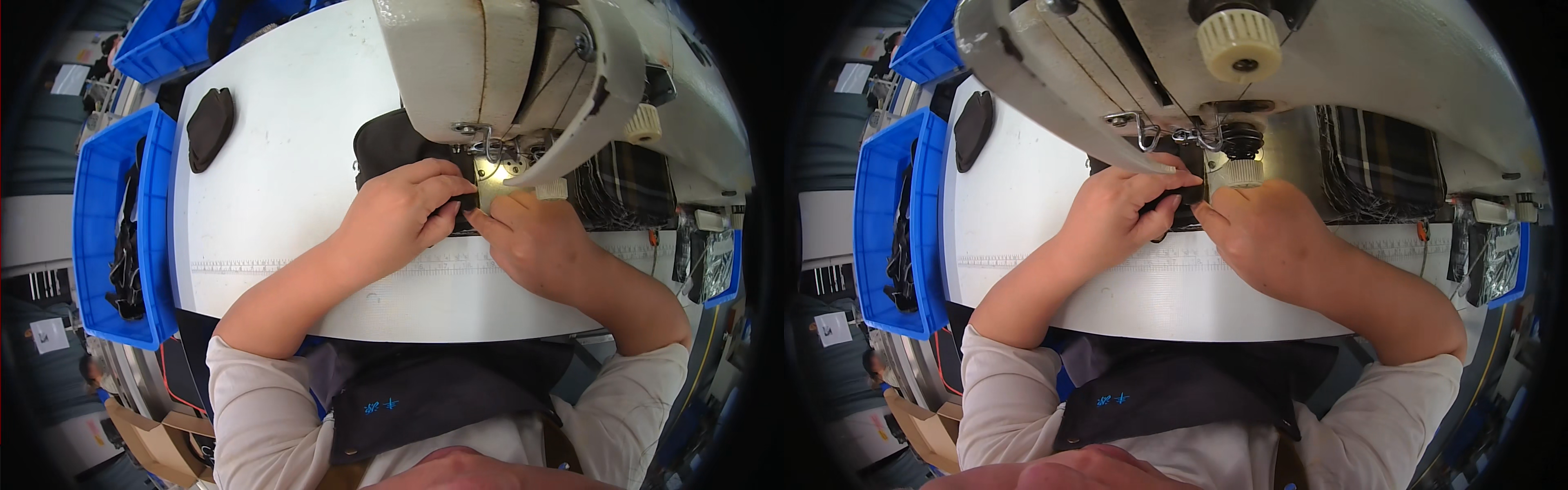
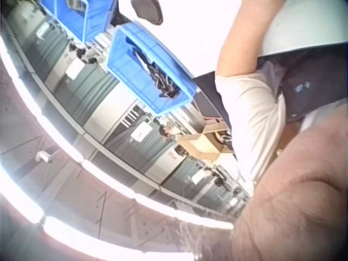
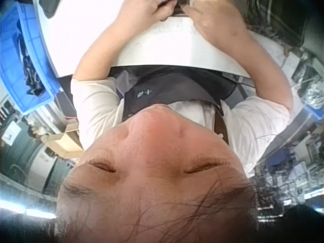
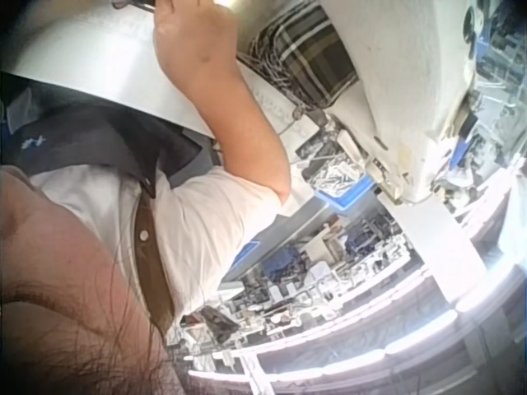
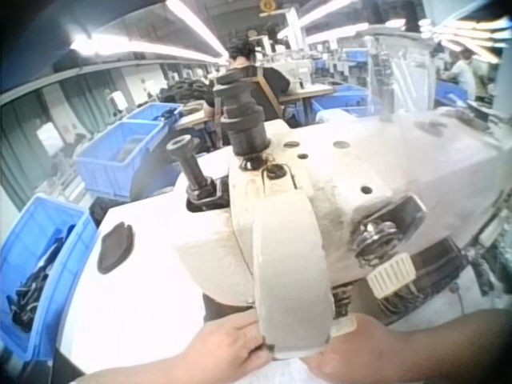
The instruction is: The person sews a zipper onto a small black pouch using an industrial sewing machine. They align the zipper, guide the pouch under the needle, and stitch along the edge, adjusting the fabric as needed.
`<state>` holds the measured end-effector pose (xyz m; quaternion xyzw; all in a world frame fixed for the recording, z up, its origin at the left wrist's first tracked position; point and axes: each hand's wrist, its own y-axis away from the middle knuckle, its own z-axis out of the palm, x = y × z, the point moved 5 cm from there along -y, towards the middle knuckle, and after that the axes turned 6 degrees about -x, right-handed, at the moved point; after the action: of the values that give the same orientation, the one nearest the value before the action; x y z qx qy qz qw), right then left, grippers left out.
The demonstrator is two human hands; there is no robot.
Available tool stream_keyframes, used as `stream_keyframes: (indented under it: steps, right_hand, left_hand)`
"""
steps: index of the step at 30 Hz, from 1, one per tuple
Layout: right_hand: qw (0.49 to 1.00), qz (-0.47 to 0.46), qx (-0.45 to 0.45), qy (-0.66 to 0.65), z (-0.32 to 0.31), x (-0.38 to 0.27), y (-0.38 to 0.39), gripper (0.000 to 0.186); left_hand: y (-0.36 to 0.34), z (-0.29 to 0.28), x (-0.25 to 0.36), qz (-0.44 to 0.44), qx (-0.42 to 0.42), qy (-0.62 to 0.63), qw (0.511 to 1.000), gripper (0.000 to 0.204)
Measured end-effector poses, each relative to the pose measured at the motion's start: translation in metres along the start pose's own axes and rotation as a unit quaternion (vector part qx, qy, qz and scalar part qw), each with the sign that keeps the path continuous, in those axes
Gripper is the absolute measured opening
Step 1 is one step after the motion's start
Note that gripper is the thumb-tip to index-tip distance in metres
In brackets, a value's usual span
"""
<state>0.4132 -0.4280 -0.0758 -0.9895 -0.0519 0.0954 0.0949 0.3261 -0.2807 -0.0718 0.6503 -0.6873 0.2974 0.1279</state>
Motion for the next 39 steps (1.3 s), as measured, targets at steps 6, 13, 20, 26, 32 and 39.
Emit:
stream_keyframes:
  steps: [6, 13, 20, 26, 32, 39]
  right_hand:
    - [1.000, 0.014, -0.003, 0.004, 0.003, 0.001, 0.002, 0.026]
    - [0.999, 0.022, 0.002, 0.022, 0.007, 0.003, 0.002, 0.032]
    - [0.999, 0.014, -0.031, -0.007, 0.003, 0.008, 0.001, 0.027]
    - [0.999, 0.025, 0.033, 0.001, 0.007, 0.012, -0.002, 0.021]
    - [0.992, 0.097, 0.067, 0.038, 0.009, 0.019, -0.019, 0.014]
    - [0.984, 0.048, 0.145, 0.094, 0.005, 0.017, -0.022, 0.013]
  left_hand:
    - [0.001, 0.001, -0.001, 0.011, 0.022, -0.010, 1.000, 0.022]
    - [-0.003, -0.002, -0.009, -0.001, -0.038, 0.017, 0.999, 0.030]
    - [-0.006, -0.007, -0.007, 0.046, -0.088, -0.040, 0.994, 0.033]
    - [-0.005, -0.006, -0.013, -0.003, -0.042, -0.035, 0.999, 0.023]
    - [-0.002, -0.008, -0.012, -0.039, -0.023, 0.011, 0.999, 0.023]
    - [-0.003, -0.012, 0.003, -0.026, 0.036, -0.104, 0.994, 0.039]
